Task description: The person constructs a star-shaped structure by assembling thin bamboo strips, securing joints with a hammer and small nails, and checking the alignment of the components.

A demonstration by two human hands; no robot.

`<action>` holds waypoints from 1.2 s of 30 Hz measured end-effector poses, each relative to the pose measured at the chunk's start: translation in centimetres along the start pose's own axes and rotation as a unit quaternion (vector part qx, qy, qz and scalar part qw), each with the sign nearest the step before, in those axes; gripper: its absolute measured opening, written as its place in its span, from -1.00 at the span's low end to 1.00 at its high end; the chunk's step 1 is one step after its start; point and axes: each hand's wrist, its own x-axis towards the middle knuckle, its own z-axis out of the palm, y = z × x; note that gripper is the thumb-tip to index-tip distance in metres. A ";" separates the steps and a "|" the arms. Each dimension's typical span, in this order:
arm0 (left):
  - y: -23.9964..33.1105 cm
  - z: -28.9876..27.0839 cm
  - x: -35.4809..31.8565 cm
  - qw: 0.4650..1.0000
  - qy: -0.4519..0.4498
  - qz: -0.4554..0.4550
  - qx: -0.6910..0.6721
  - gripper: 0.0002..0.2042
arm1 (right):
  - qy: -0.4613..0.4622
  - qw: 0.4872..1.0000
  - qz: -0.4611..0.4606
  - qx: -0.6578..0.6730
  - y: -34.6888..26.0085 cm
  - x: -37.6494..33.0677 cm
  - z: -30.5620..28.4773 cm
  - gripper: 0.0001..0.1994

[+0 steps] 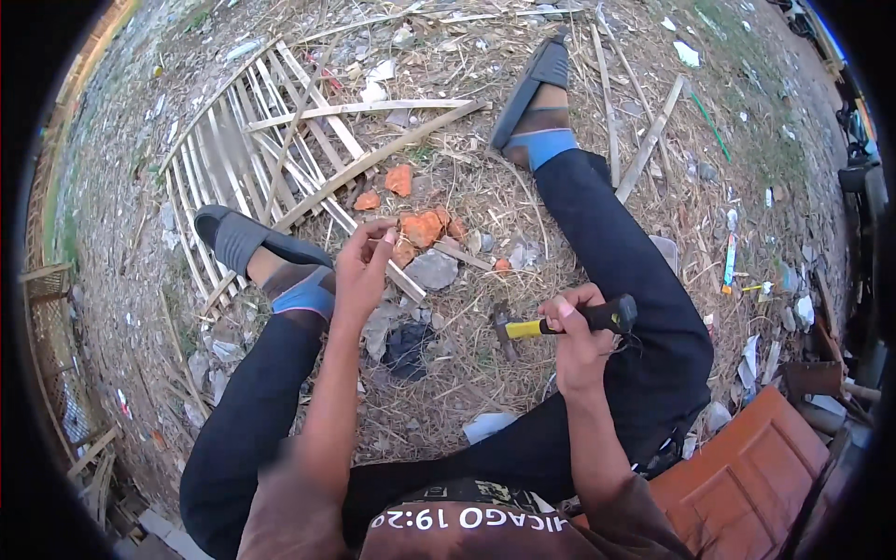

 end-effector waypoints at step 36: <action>-2.1 -10.2 -0.8 0.773 -0.067 -0.018 0.630 -0.86 | -0.329 0.600 0.027 -0.729 3.0 5.8 -1.3 -0.76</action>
